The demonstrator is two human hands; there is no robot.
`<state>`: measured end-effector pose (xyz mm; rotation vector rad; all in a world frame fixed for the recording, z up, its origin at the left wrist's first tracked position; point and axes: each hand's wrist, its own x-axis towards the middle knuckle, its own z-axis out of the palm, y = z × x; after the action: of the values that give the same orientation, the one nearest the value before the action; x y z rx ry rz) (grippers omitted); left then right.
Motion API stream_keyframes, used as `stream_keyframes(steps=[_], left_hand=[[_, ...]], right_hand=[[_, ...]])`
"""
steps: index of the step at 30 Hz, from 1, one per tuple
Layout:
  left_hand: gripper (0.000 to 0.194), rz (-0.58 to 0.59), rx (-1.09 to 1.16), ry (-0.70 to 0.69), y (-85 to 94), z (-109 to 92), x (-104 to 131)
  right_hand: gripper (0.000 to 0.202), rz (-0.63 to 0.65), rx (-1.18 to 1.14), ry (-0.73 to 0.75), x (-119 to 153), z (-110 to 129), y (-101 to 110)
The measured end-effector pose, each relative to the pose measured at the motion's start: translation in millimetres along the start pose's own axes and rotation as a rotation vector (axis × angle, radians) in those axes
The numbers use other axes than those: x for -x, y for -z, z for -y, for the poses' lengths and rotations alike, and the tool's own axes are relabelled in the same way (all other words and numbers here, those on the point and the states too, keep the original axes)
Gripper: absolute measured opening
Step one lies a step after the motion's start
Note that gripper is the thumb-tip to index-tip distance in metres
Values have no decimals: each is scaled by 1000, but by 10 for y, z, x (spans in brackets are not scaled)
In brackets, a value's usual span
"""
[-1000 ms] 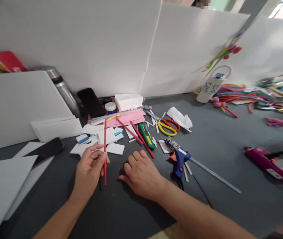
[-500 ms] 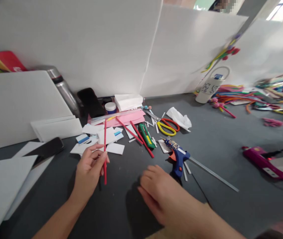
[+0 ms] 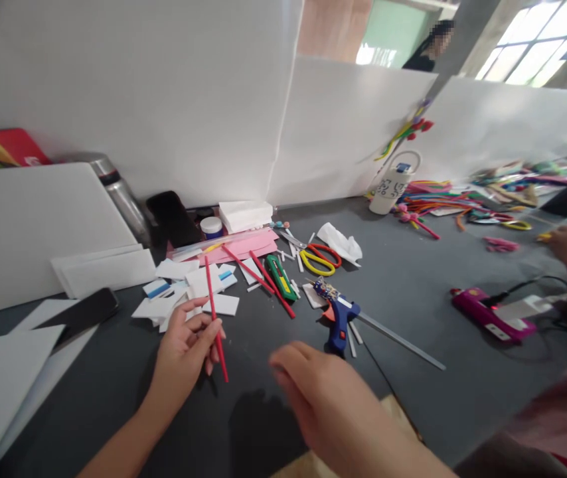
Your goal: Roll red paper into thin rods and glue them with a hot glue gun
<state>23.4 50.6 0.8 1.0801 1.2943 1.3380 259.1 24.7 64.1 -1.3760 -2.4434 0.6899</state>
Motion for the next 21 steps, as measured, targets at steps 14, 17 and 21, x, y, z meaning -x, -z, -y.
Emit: stream_keyframes(steps=[14, 17, 21], left_hand=[[50, 84, 117, 33, -46, -15, 33], [58, 118, 157, 22, -55, -19, 33], [45, 32, 79, 11, -30, -5, 20]], right_hand=[[25, 169, -433, -54, -723, 265, -504], [27, 144, -352, -89, -749, 243, -443], [26, 35, -2, -171, -821, 127, -251]])
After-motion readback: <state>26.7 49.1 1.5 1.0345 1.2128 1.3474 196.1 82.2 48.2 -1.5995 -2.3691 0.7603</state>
